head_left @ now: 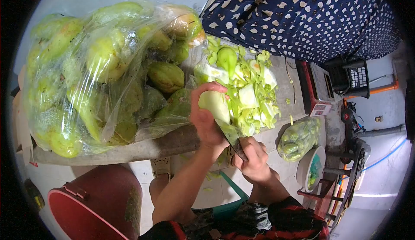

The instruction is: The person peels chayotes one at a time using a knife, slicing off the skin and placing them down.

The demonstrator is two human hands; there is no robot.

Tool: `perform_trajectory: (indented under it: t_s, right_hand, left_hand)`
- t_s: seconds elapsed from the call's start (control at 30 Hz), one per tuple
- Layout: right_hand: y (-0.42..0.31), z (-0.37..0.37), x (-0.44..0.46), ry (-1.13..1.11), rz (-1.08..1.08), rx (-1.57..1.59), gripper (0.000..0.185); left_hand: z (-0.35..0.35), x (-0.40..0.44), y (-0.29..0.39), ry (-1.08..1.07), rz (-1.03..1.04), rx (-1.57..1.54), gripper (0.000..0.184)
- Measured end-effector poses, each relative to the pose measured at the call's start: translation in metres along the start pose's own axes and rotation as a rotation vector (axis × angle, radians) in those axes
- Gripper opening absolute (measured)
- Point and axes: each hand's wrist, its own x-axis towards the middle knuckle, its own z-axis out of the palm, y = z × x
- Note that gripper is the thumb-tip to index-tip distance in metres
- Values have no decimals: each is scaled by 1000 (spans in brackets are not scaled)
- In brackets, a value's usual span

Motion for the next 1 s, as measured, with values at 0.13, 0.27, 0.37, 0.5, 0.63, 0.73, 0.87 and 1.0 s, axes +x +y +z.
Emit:
perform_trajectory:
  t_s: [0.13, 0.27, 0.37, 0.5, 0.63, 0.73, 0.87, 1.0]
  right_hand:
    - [0, 2, 0, 11, 8, -3, 29]
    - [2, 4, 0, 11, -5, 5, 29]
    - [1, 4, 0, 9, 5, 8, 29]
    - [-1, 4, 3, 11, 0, 5, 29]
    - [-1, 5, 2, 12, 6, 2, 29]
    - [-2, 4, 3, 15, 20, -6, 28]
    - [-5, -1, 5, -7, 23, -11, 27]
    - [-5, -4, 2, -40, 44, 6, 28]
  left_hand:
    - [1, 0, 3, -18, -10, 39, 64]
    - [3, 0, 2, -14, -17, 21, 63]
    - [2, 0, 1, -19, -45, 7, 63]
    - [0, 0, 1, -25, -92, -14, 63]
    - [1, 0, 2, -34, -81, 15, 64]
    - [1, 0, 1, -32, -72, 2, 64]
    - [0, 2, 4, -32, -80, 8, 65]
    - [0, 7, 8, -13, -41, 76, 70]
